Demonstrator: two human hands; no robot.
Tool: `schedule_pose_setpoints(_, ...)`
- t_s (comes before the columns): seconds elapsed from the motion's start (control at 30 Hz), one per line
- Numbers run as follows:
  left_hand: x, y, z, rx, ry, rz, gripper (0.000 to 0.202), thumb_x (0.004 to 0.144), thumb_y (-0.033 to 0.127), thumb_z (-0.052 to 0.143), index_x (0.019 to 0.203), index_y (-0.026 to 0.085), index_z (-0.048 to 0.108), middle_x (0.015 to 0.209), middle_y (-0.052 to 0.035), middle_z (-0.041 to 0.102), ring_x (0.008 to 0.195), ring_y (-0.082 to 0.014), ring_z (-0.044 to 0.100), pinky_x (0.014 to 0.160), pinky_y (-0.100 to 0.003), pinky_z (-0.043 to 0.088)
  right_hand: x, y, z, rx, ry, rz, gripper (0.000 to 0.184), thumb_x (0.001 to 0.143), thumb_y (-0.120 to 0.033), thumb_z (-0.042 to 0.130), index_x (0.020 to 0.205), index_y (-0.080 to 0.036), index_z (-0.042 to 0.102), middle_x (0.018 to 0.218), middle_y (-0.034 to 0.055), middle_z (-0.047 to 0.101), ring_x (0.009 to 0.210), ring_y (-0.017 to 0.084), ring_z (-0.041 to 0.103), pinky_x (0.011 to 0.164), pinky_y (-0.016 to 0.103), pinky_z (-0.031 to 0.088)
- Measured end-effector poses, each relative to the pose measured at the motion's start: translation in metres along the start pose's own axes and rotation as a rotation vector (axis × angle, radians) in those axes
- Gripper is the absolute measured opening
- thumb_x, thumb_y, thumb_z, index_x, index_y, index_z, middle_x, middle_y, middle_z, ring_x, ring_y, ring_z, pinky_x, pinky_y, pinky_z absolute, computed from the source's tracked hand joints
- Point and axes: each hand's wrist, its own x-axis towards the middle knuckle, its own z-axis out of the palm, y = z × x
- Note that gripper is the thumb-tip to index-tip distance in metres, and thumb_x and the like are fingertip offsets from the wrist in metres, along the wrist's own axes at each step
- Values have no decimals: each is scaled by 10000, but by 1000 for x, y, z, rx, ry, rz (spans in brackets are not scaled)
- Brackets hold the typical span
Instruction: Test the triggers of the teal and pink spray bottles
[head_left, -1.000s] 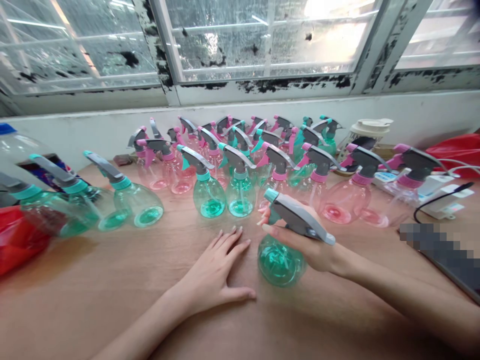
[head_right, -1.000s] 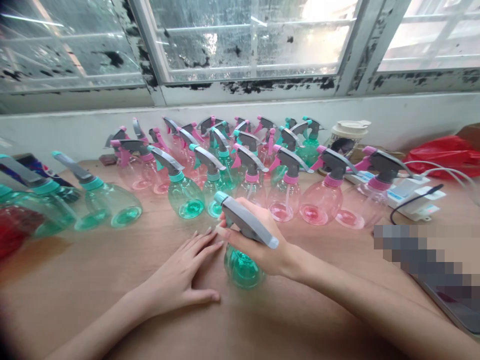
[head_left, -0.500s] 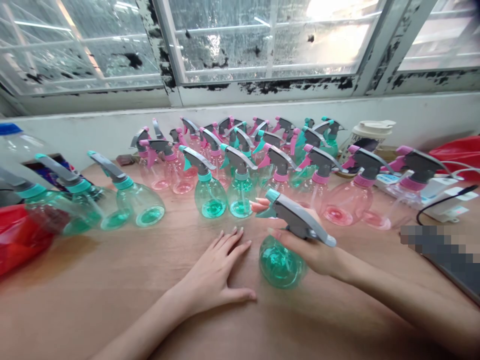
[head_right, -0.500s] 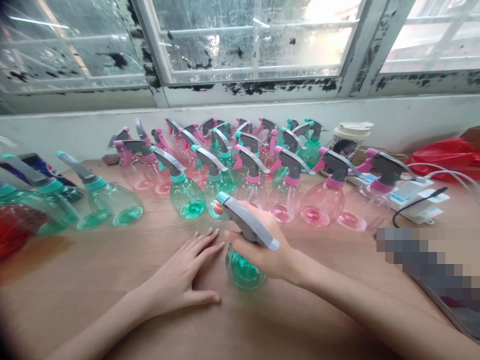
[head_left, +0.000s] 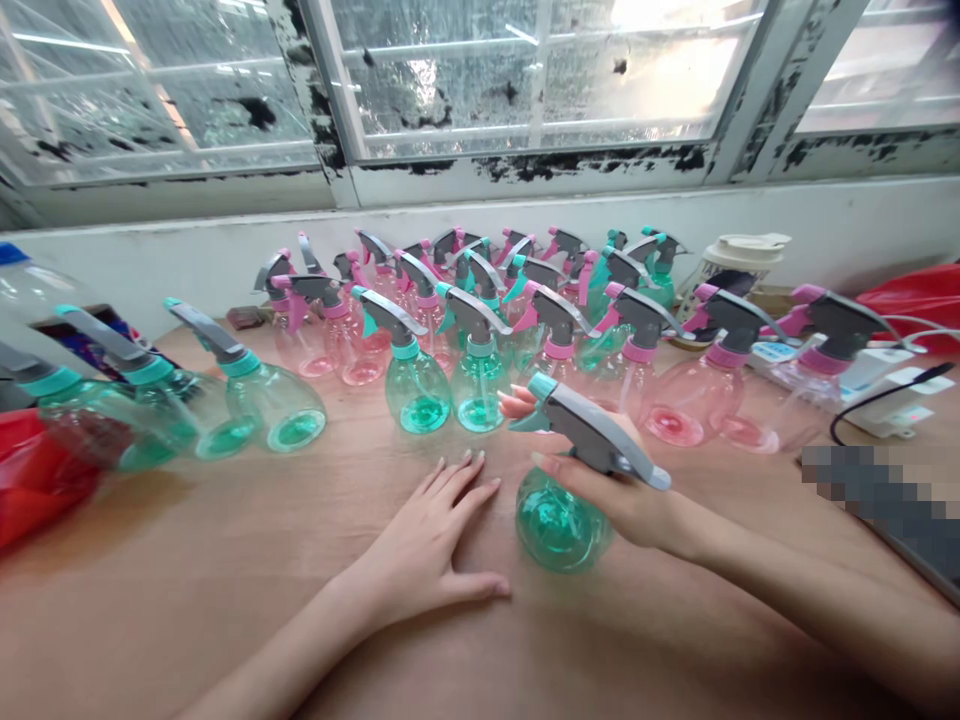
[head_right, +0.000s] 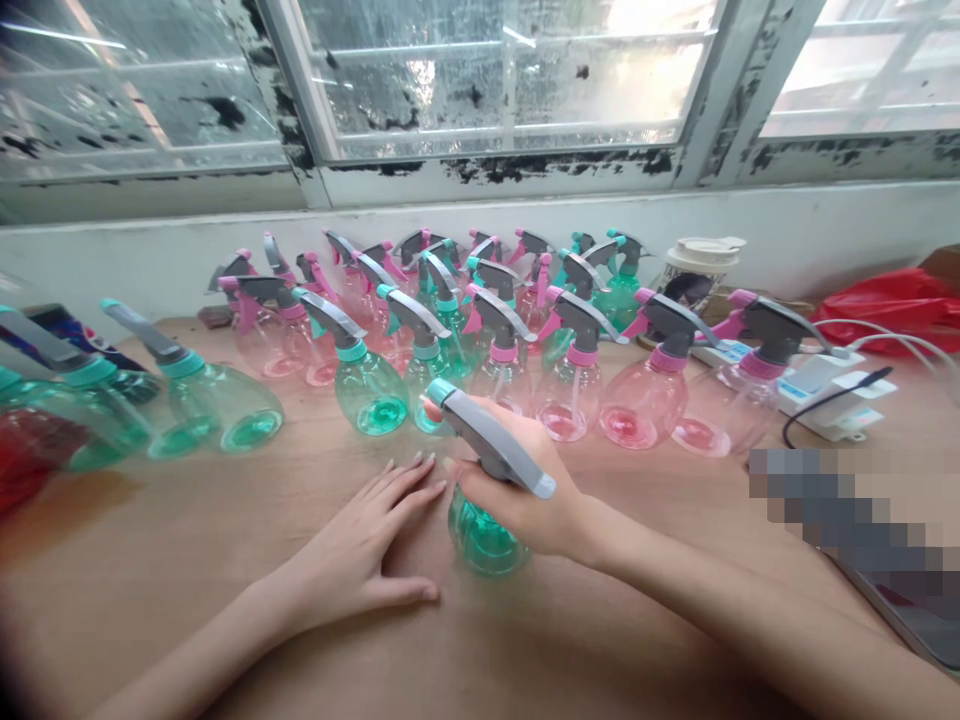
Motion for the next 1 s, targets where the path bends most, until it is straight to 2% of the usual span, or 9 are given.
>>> schedule_pose_setpoints(0.2,3,0,0,0,8,-6,927,792,749,609,1482,162,409,1585,-186,265,1461,-370,218,1169,-572,172,-2,0,0,24,-12,12,520,849,-172,552,1354,-295,540,1029,38,718,723,230,689,701,394,565)
schedule_pose_setpoints(0.37,2,-1,1,20,4,6,938,793,757,599,1487,159,398,1585,-186,265,1465,-358,214,1171,-569,169,0,-2,-1,31,-28,5,456,853,-178,552,1294,-287,583,984,34,713,807,241,686,732,389,558)
schedule_pose_setpoints(0.5,1,-1,1,17,10,0,931,796,756,597,1485,160,402,1587,-187,257,1463,-362,215,1170,-569,171,3,-8,-3,54,-45,18,422,827,-179,541,1233,-278,595,997,32,693,662,181,627,617,329,511)
schedule_pose_setpoints(0.6,2,0,0,26,1,-3,937,795,756,598,1484,152,403,1586,-193,255,1466,-359,208,1171,-567,172,4,-10,-3,67,-56,57,280,813,-184,549,1076,-246,624,867,17,662,577,151,570,555,297,471)
schedule_pose_setpoints(0.7,3,0,-1,34,-5,-2,942,795,756,597,1483,142,404,1588,-197,244,1468,-356,203,1172,-566,168,3,-9,-3,95,-46,84,135,817,-201,588,950,-223,596,827,8,628,647,151,594,581,276,485)
schedule_pose_setpoints(0.83,3,0,-1,19,-1,-3,940,789,754,607,1476,141,417,1586,-197,250,1464,-366,210,1171,-573,169,3,-7,-3,156,-38,72,101,834,-209,616,928,-212,579,882,8,624,728,136,617,638,254,507)
schedule_pose_setpoints(0.93,2,0,-1,5,3,-4,937,786,755,609,1475,149,419,1584,-193,258,1461,-368,219,1170,-575,170,3,-6,-3,116,-37,65,97,846,-216,605,942,-221,591,839,4,631,677,141,619,622,272,512)
schedule_pose_setpoints(1.0,2,0,-1,6,-5,-6,940,788,752,609,1480,147,412,1588,-193,247,1464,-366,210,1171,-573,167,2,-4,-3,74,-44,59,162,859,-219,584,1018,-235,606,818,5,649,636,156,623,624,304,527)
